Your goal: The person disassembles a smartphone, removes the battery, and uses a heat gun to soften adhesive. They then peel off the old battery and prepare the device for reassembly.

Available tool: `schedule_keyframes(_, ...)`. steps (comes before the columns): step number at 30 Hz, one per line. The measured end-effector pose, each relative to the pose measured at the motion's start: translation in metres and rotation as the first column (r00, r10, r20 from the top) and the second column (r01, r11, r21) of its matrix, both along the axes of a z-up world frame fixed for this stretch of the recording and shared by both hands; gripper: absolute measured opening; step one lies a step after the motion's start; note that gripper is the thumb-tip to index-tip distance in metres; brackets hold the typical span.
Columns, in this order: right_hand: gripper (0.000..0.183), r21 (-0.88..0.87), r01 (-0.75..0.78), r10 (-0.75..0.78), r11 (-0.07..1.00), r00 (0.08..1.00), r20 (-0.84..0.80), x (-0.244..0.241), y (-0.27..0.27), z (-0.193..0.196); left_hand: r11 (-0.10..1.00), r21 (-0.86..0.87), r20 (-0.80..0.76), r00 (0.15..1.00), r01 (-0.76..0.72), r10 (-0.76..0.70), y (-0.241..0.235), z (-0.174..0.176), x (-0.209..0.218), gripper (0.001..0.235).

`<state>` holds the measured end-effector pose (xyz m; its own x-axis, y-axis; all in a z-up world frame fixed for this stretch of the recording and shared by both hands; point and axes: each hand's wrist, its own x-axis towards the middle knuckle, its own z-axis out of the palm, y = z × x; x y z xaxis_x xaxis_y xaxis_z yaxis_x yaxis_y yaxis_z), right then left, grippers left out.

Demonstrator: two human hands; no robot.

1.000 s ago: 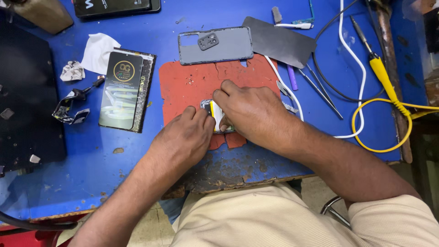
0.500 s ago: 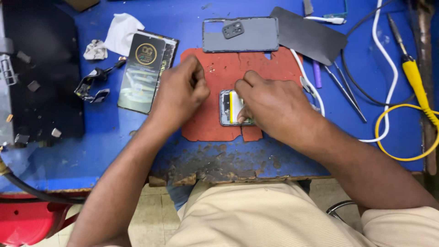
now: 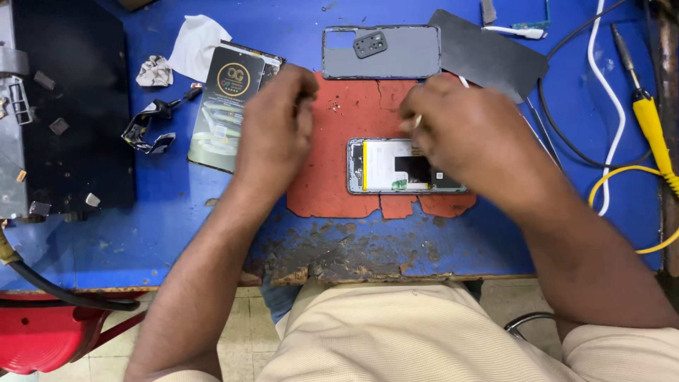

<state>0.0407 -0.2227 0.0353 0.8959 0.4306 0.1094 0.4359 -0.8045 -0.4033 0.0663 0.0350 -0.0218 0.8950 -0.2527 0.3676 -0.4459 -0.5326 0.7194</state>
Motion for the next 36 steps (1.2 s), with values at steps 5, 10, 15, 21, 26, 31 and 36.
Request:
schedule_keyframes(5, 0.015, -0.082, 0.038, -0.039, 0.996, 0.999, -0.011, 0.009, -0.013, 0.001, 0.997, 0.056, 0.1, 0.994, 0.044, -0.049, 0.0, 0.011, -0.02, 0.021)
schedule_keyframes(10, 0.023, -0.173, 0.054, -0.076, 0.983, 0.989, -0.125, 0.017, -0.018, 0.001, 0.918, 0.213, -0.022, 0.941, 0.333, -0.337, -0.034, 0.018, -0.049, 0.054)
schedule_keyframes(15, 0.029, -0.198, 0.097, -0.132, 0.975, 0.977, -0.169, 0.02, -0.021, 0.001, 0.886, 0.304, -0.072, 0.935, 0.351, -0.346, -0.047, 0.027, -0.05, 0.075)
schedule_keyframes(21, 0.027, -0.173, 0.112, -0.129, 0.978, 0.988, -0.086, 0.021, -0.03, 0.0, 0.855, 0.376, -0.207, 0.932, 0.356, -0.297, -0.057, 0.033, -0.039, 0.082)
schedule_keyframes(26, 0.015, -0.1, 0.113, -0.093, 0.989, 0.978, 0.189, 0.023, -0.044, 0.001, 0.886, 0.297, -0.344, 0.906, 0.355, -0.247, -0.053, 0.04, -0.041, 0.045)
schedule_keyframes(31, 0.006, 0.084, 0.079, -0.106, 0.993, 0.912, 0.397, 0.022, -0.048, 0.005, 0.948, 0.223, -0.403, 0.907, 0.228, -0.123, -0.042, 0.045, -0.054, 0.026)
schedule_keyframes(36, 0.004, 0.327, 0.036, -0.15, 0.944, 0.932, 0.33, 0.013, -0.047, 0.018, 0.998, 0.06, -0.335, 0.942, 0.0, 0.02, -0.027, 0.035, -0.075, 0.022)
